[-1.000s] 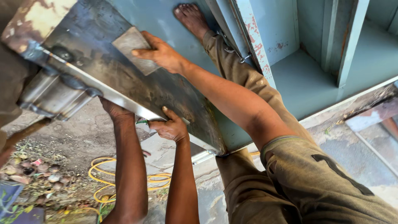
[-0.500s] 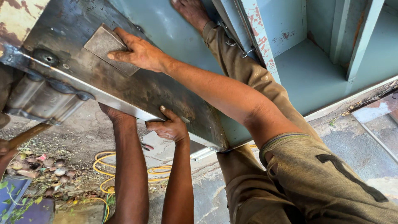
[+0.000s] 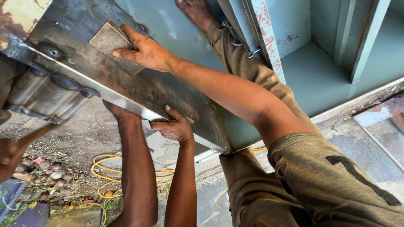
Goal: The person uses a sanding block to smooth the interior surfaces of a metal cabinet. They hold the cabinet door with one hand while sanding the inside walls and bottom with the other hand.
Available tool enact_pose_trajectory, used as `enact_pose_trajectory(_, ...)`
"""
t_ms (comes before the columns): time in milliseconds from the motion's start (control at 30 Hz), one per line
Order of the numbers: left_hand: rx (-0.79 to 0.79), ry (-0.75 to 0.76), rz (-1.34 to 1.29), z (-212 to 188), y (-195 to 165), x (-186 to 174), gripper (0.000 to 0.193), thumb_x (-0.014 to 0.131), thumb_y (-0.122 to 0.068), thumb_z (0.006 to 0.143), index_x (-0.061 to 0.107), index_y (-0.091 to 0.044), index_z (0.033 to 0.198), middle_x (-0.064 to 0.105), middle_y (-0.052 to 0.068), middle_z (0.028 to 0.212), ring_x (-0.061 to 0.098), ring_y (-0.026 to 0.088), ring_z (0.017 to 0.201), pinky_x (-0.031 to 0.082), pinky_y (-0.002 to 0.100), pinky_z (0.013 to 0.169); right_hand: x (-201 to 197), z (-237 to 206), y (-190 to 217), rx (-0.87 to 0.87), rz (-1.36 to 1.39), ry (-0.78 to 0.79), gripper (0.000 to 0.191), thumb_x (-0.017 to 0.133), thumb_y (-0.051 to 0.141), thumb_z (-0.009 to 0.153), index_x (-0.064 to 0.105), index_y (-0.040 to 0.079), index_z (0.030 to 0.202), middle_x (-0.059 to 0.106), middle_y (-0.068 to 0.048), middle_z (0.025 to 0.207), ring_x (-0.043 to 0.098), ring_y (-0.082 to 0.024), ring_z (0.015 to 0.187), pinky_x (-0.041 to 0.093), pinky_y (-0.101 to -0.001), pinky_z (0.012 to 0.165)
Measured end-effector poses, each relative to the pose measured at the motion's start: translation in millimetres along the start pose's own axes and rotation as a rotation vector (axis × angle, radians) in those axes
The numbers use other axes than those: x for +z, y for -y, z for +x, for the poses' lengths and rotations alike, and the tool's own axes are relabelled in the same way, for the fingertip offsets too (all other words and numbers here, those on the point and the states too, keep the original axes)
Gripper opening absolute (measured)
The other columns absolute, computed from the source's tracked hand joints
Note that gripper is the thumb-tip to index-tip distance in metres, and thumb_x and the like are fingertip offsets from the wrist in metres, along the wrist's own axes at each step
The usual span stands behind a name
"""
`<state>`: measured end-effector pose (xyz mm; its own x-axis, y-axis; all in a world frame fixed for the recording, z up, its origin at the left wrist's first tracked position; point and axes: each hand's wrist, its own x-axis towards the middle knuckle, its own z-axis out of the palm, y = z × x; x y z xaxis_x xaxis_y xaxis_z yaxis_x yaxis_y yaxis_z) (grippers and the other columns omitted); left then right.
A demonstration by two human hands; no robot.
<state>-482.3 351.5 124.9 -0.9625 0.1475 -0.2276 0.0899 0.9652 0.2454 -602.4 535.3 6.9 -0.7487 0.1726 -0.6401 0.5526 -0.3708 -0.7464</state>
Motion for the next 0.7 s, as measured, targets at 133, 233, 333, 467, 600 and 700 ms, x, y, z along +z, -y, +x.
enact_pose_trajectory(133,-0.005,0.006,-0.009,1.3,-0.6,0.3,0.053,0.065,-0.037,0.104,0.034,0.004,0.118,0.062,0.02,0.084,0.07,0.036,0.064,0.057,0.044,0.053,1.0,1.7,0.6,0.001,-0.043,-0.013,0.092,0.066,0.057,0.095,0.027,-0.001,0.155,0.064,-0.022,0.139,0.061,-0.031,0.134,0.047,-0.045,0.114)
enact_pose_trajectory(233,-0.018,0.019,-0.005,1.7,-0.8,0.2,0.053,0.065,-0.036,0.104,0.034,0.004,0.118,0.062,0.02,0.084,0.071,0.036,0.064,0.058,0.044,0.053,0.7,0.9,-2.3,-0.022,-0.039,-0.016,0.098,0.066,0.058,0.097,0.019,-0.004,0.157,0.062,-0.023,0.14,0.061,-0.032,0.134,0.048,-0.0442,0.115)
enact_pose_trajectory(333,-0.006,0.01,0.003,2.2,-1.8,-0.5,0.052,0.065,-0.036,0.104,0.034,0.004,0.117,0.062,0.02,0.084,0.07,0.038,0.065,0.055,0.047,0.054,-0.2,2.8,-4.2,-0.033,-0.051,-0.037,0.102,0.069,0.055,0.1,0.01,-0.007,0.157,0.045,-0.03,0.149,0.052,-0.037,0.137,0.043,-0.0459,0.115)
enact_pose_trajectory(467,-0.012,0.008,-0.015,3.4,-3.3,-0.6,0.054,0.066,-0.035,0.103,0.034,0.005,0.118,0.062,0.022,0.086,0.071,0.039,0.066,0.058,0.046,0.055,0.4,5.2,-4.9,-0.024,-0.052,-0.017,0.093,0.067,0.055,0.098,0.024,-0.003,0.156,0.06,-0.025,0.145,0.058,-0.033,0.137,0.046,-0.0432,0.116)
enact_pose_trajectory(600,-0.05,0.035,-0.005,3.0,-3.6,-2.2,0.055,0.067,-0.035,0.102,0.034,0.005,0.119,0.063,0.022,0.086,0.07,0.04,0.067,0.056,0.048,0.055,1.7,5.1,-4.6,-0.039,0.078,-0.003,0.098,0.068,0.052,0.101,0.012,-0.005,0.157,0.049,-0.028,0.15,0.057,-0.034,0.14,0.044,-0.0433,0.119)
enact_pose_trajectory(700,-0.017,0.023,-0.039,1.9,-2.2,-2.8,0.056,0.066,-0.035,0.104,0.033,0.006,0.121,0.064,0.022,0.089,0.071,0.041,0.07,0.057,0.048,0.057,0.3,6.8,-3.8,-0.046,0.078,0.001,0.096,0.068,0.052,0.098,0.018,-0.004,0.157,0.055,-0.027,0.148,0.058,-0.033,0.14,0.045,-0.0431,0.119)
